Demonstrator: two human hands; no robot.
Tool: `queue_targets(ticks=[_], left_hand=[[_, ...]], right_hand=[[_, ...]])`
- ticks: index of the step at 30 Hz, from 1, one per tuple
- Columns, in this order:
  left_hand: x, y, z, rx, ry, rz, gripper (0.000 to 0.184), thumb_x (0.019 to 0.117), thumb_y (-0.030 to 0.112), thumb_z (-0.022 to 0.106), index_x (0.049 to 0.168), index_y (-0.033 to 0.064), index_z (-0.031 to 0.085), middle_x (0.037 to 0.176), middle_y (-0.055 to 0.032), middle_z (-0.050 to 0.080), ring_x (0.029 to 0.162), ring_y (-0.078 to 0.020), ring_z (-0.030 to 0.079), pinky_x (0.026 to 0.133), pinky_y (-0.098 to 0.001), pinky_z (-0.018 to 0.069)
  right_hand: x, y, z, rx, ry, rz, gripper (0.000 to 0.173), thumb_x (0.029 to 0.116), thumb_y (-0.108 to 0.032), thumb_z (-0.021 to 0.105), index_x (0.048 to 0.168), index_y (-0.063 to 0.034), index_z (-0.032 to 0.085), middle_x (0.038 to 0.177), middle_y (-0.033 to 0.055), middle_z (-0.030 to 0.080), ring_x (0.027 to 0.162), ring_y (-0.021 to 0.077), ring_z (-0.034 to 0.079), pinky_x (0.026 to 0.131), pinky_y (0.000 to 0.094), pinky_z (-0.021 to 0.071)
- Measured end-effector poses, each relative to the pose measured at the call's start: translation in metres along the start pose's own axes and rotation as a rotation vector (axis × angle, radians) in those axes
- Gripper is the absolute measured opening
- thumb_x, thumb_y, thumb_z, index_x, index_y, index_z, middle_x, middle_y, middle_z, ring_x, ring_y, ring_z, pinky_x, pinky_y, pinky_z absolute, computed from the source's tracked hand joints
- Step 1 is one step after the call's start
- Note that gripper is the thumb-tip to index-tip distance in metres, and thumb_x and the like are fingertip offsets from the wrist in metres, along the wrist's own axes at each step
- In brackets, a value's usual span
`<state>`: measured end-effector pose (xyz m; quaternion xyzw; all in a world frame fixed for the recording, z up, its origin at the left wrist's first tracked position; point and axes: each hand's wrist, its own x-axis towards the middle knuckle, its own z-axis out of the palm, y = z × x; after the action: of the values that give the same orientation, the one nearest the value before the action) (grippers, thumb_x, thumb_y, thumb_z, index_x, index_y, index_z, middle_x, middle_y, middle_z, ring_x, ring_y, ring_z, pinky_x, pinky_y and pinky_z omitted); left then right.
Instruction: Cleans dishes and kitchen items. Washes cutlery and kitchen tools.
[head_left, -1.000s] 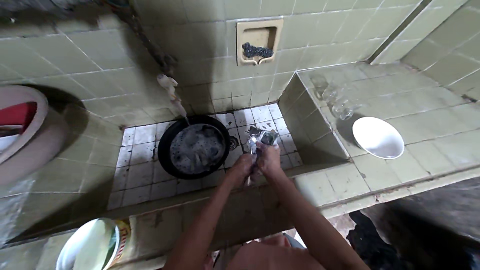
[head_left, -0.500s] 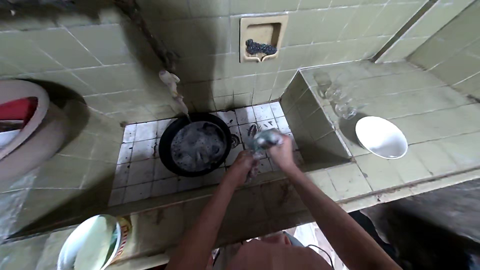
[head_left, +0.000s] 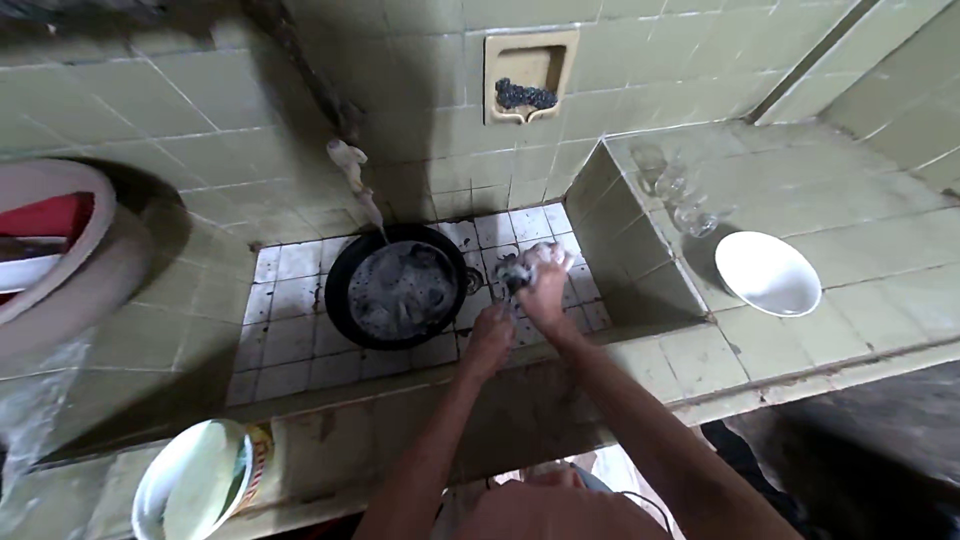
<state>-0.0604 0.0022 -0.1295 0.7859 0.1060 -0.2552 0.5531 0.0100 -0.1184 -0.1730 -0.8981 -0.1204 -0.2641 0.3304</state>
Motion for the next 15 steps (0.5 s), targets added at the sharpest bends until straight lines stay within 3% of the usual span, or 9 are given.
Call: queue_targets(ticks=[2, 4, 6, 7, 8, 9, 12, 14, 15], left_hand=[[0.000, 0.004, -0.003, 0.028, 0.005, -0.012, 0.033, 0.1121, 0.023, 0.039, 0.132, 0.0020, 0.055, 0.091, -0.0145, 0.055, 0.066, -0.0196, 0.048, 0.059, -0.0351, 0.0443], [-0.004, 0.002, -0.004, 0.049, -0.032, -0.041, 0.036, 0.1122, 0.023, 0.039, 0.140, 0.0036, 0.051, 0.094, -0.0164, 0.056, 0.066, -0.0201, 0.047, 0.059, -0.0353, 0.0437], [-0.002, -0.002, -0.002, 0.147, -0.017, 0.035, 0.034, 0.1120, 0.021, 0.039, 0.136, 0.0011, 0.053, 0.095, -0.0160, 0.057, 0.069, -0.0208, 0.050, 0.061, -0.0350, 0.0450], [0.001, -0.002, -0.001, 0.256, 0.001, 0.129, 0.032, 0.1113, 0.017, 0.041, 0.132, -0.0029, 0.056, 0.099, -0.0180, 0.060, 0.077, -0.0240, 0.056, 0.068, -0.0371, 0.0497], [0.003, -0.003, -0.002, 0.369, 0.008, 0.233, 0.030, 0.1079, 0.007, 0.046, 0.129, -0.0090, 0.059, 0.113, -0.0259, 0.064, 0.095, -0.0343, 0.065, 0.086, -0.0465, 0.0545], [0.004, -0.004, -0.003, 0.381, 0.003, 0.262, 0.029, 0.1066, 0.005, 0.048, 0.128, -0.0108, 0.060, 0.118, -0.0292, 0.063, 0.101, -0.0390, 0.065, 0.090, -0.0511, 0.0531], [-0.004, -0.005, -0.009, 0.143, -0.025, 0.080, 0.035, 0.1102, 0.016, 0.044, 0.140, -0.0011, 0.053, 0.117, -0.0248, 0.062, 0.091, -0.0323, 0.062, 0.080, -0.0474, 0.0531], [-0.003, -0.008, -0.008, -0.083, 0.038, 0.017, 0.034, 0.1117, 0.025, 0.040, 0.134, 0.0052, 0.056, 0.088, -0.0094, 0.058, 0.061, -0.0139, 0.048, 0.053, -0.0278, 0.0416], [0.000, -0.010, -0.009, -0.195, 0.049, -0.003, 0.035, 0.1119, 0.028, 0.040, 0.133, 0.0063, 0.057, 0.079, -0.0052, 0.057, 0.053, -0.0088, 0.042, 0.046, -0.0227, 0.0357]], right_hand=[[-0.005, -0.003, 0.000, 0.003, -0.022, -0.033, 0.022, 0.0648, 0.005, 0.076, 0.087, 0.0017, 0.074, 0.096, 0.0243, 0.071, 0.104, 0.0511, 0.062, 0.092, 0.0710, 0.0395], [-0.003, 0.005, 0.000, -0.006, -0.072, 0.025, 0.018, 0.0723, 0.002, 0.076, 0.091, 0.0033, 0.075, 0.099, 0.0256, 0.071, 0.108, 0.0521, 0.060, 0.097, 0.0720, 0.0367], [-0.002, 0.003, 0.002, -0.015, -0.054, 0.046, 0.018, 0.0716, 0.002, 0.075, 0.090, 0.0024, 0.074, 0.098, 0.0239, 0.070, 0.108, 0.0500, 0.060, 0.097, 0.0703, 0.0370], [-0.005, -0.004, 0.002, -0.002, -0.045, 0.027, 0.020, 0.0702, 0.004, 0.076, 0.090, 0.0021, 0.075, 0.098, 0.0242, 0.071, 0.107, 0.0505, 0.061, 0.097, 0.0712, 0.0378], [-0.009, -0.009, 0.003, -0.001, -0.013, -0.023, 0.020, 0.0675, 0.003, 0.076, 0.087, 0.0001, 0.075, 0.094, 0.0226, 0.071, 0.102, 0.0490, 0.063, 0.093, 0.0694, 0.0405], [-0.009, -0.009, 0.002, -0.003, -0.016, -0.052, 0.021, 0.0661, 0.003, 0.077, 0.087, 0.0000, 0.075, 0.093, 0.0230, 0.071, 0.100, 0.0493, 0.064, 0.092, 0.0695, 0.0410], [0.013, 0.009, -0.017, 0.042, -0.108, 0.147, 0.024, 0.0781, 0.003, 0.072, 0.102, 0.0082, 0.072, 0.109, 0.0320, 0.068, 0.112, 0.0527, 0.060, 0.102, 0.0698, 0.0378], [0.027, 0.028, -0.029, 0.231, -0.026, 0.449, 0.028, 0.0875, 0.004, 0.066, 0.114, 0.0121, 0.065, 0.116, 0.0288, 0.065, 0.110, 0.0404, 0.064, 0.098, 0.0566, 0.0500], [0.026, 0.035, -0.029, 0.408, 0.027, 0.617, 0.031, 0.0940, 0.001, 0.061, 0.124, 0.0095, 0.059, 0.116, 0.0228, 0.066, 0.105, 0.0300, 0.067, 0.092, 0.0480, 0.0557]])
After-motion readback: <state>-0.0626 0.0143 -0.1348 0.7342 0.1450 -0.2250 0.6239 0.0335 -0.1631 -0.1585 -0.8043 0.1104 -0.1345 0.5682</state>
